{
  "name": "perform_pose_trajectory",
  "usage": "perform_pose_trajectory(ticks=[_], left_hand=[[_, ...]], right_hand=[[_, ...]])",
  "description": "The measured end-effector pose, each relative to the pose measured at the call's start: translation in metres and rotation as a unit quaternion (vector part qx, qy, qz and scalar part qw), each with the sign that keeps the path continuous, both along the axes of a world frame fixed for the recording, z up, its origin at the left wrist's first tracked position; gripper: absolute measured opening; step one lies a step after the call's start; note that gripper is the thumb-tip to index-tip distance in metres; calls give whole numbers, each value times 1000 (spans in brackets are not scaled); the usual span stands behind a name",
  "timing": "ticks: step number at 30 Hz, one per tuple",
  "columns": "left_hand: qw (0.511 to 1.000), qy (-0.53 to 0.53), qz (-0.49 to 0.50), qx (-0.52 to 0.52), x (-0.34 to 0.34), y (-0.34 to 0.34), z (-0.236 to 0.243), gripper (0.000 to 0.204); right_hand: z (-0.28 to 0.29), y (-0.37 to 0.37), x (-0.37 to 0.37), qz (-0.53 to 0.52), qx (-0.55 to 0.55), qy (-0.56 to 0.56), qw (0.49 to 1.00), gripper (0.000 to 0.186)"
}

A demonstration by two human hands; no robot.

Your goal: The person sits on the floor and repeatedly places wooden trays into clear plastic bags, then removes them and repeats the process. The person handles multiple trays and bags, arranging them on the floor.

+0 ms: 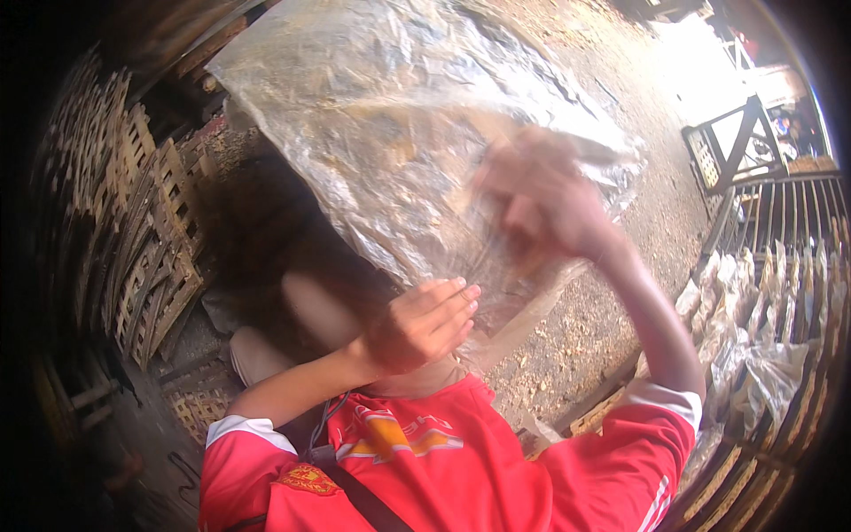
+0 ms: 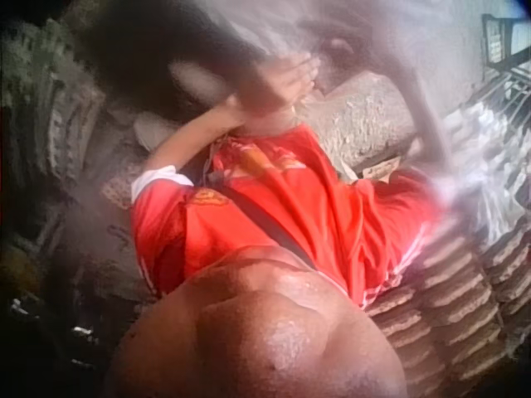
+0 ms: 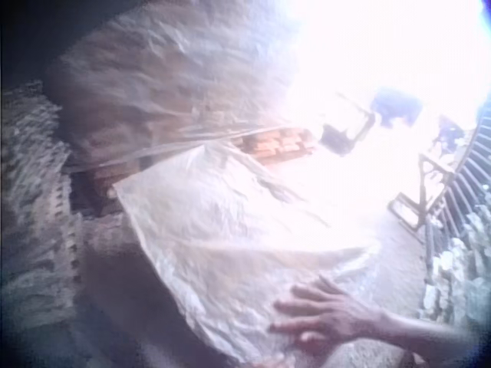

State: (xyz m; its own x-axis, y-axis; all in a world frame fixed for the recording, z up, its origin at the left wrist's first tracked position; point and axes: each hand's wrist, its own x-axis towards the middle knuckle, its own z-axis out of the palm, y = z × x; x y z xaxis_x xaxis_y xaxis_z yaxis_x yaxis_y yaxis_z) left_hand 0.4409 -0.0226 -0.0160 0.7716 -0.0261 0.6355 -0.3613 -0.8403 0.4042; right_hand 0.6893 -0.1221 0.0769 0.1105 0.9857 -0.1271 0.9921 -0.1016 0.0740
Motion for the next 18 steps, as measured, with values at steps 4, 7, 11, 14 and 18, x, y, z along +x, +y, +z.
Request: perform_pose_trajectory(ticks=[4, 7, 11, 14, 18], left_hand=[[1000, -17, -13, -21, -1, 1, -3, 22], [999, -17, -9, -35, 0, 3, -4, 20], [999, -28, -7, -41, 0, 14, -1, 19], [998, -33, -26, -37, -5, 13, -6, 20], [999, -38, -7, -4, -7, 14, -8, 23]], right_hand=[[4, 37, 57, -46, 222, -69, 971, 53], [5, 88, -2, 221, -26, 81, 971, 47], [-1, 164, 85, 40, 22, 96, 994, 57], [-23, 220, 141, -32, 335, 21, 941, 54], [-3, 248, 18, 351, 33, 84, 932, 58]])
